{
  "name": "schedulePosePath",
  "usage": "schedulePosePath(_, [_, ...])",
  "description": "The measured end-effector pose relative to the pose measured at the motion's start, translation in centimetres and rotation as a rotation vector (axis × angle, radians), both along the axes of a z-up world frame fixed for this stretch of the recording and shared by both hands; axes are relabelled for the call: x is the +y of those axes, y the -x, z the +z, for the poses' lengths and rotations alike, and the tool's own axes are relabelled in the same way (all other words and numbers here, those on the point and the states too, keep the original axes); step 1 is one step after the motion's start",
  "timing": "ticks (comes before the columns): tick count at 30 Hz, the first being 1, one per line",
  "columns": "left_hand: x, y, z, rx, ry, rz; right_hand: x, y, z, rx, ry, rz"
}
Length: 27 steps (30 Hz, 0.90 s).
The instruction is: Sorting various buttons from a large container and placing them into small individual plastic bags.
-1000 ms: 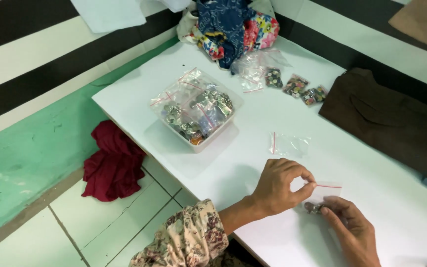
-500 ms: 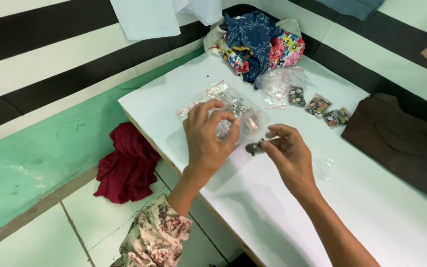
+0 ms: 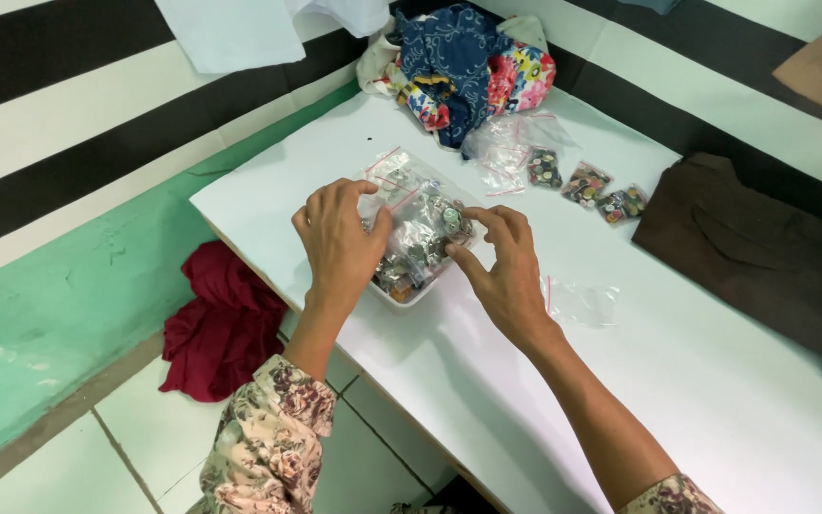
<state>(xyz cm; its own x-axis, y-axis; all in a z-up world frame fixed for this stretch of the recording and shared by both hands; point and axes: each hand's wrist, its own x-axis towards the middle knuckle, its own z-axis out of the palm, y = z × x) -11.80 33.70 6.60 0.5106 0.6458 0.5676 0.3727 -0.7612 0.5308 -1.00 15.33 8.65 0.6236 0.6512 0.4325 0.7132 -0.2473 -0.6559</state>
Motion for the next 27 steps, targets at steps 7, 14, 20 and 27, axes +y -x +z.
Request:
schedulePosePath(7, [-2.9,0.8,0.0,-0.097,-0.034,-0.071,-4.9,0.8,-0.2,0.078,0.095,-0.047])
schedulePosePath(14, [-6.8,0.7,1.2,-0.035,-0.206,-0.188,-11.3,1.5,-0.7,0.045,0.151,-0.049])
schedulePosePath(20, [-6.8,-0.8,2.0,0.083,-0.142,-0.153,-15.9,2.3,-1.0,0.038,0.183,-0.049])
schedulePosePath(27, [-7.7,-1.6,1.0,0.148,-0.224,-0.131,-20.8,4.3,-1.3,-0.009,0.163,-0.013])
